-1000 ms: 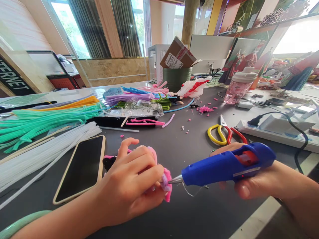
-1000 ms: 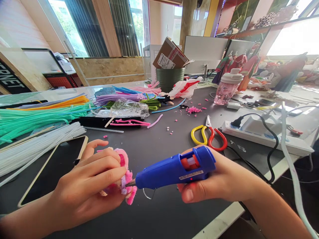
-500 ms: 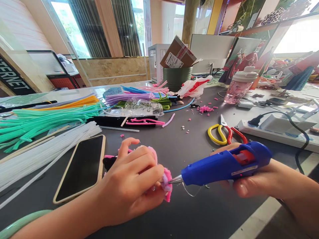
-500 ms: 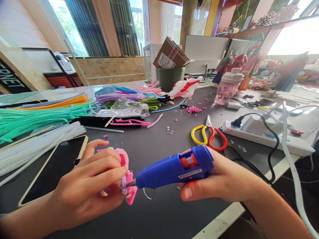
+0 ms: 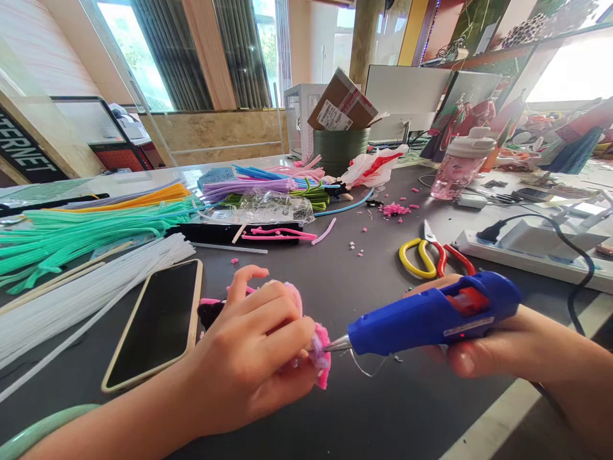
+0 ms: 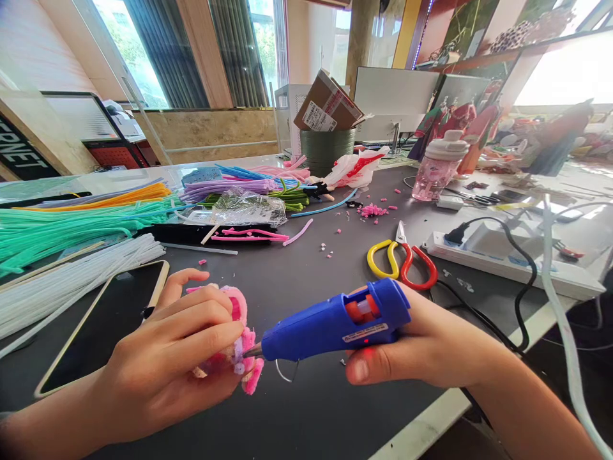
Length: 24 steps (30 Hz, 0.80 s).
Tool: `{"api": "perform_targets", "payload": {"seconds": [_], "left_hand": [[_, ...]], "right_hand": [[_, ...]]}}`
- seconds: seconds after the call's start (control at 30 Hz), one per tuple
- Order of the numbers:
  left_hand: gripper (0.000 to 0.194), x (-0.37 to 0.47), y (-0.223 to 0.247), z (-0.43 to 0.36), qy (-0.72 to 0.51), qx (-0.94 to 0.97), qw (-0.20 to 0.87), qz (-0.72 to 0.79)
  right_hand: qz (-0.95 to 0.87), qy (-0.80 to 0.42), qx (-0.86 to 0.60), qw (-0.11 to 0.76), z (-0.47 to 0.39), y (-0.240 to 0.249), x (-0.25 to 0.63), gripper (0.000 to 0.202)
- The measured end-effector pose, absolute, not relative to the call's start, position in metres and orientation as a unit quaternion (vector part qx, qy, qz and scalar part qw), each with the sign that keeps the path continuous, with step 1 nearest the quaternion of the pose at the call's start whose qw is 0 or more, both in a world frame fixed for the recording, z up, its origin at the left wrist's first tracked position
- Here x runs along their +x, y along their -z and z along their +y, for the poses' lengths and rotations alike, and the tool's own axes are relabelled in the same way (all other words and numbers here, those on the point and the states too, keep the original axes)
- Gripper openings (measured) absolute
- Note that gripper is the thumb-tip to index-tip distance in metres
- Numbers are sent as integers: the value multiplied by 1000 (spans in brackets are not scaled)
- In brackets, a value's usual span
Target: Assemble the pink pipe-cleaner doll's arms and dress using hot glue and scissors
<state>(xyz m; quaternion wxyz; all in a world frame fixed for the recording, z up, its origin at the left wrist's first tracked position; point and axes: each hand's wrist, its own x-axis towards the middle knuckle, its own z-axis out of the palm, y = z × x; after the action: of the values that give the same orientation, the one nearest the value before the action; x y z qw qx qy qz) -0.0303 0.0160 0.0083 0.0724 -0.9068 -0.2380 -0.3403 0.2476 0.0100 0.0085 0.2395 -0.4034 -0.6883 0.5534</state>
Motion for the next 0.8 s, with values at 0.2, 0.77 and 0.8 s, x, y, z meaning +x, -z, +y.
{"api": "perform_targets", "payload": {"seconds": [0.2, 0.77, 0.8], "left_hand": [[7, -31, -7, 15, 335, -910, 70, -236], [7, -32, -5, 14, 334, -911, 66, -233], [8, -31, -5, 14, 334, -911, 66, -235]], "right_hand": [[-699, -554, -372, 257, 12, -3, 250, 40], [-723, -380, -470, 334, 10, -7, 246, 24], [-723, -334, -494, 348, 12, -8, 244, 25]]}}
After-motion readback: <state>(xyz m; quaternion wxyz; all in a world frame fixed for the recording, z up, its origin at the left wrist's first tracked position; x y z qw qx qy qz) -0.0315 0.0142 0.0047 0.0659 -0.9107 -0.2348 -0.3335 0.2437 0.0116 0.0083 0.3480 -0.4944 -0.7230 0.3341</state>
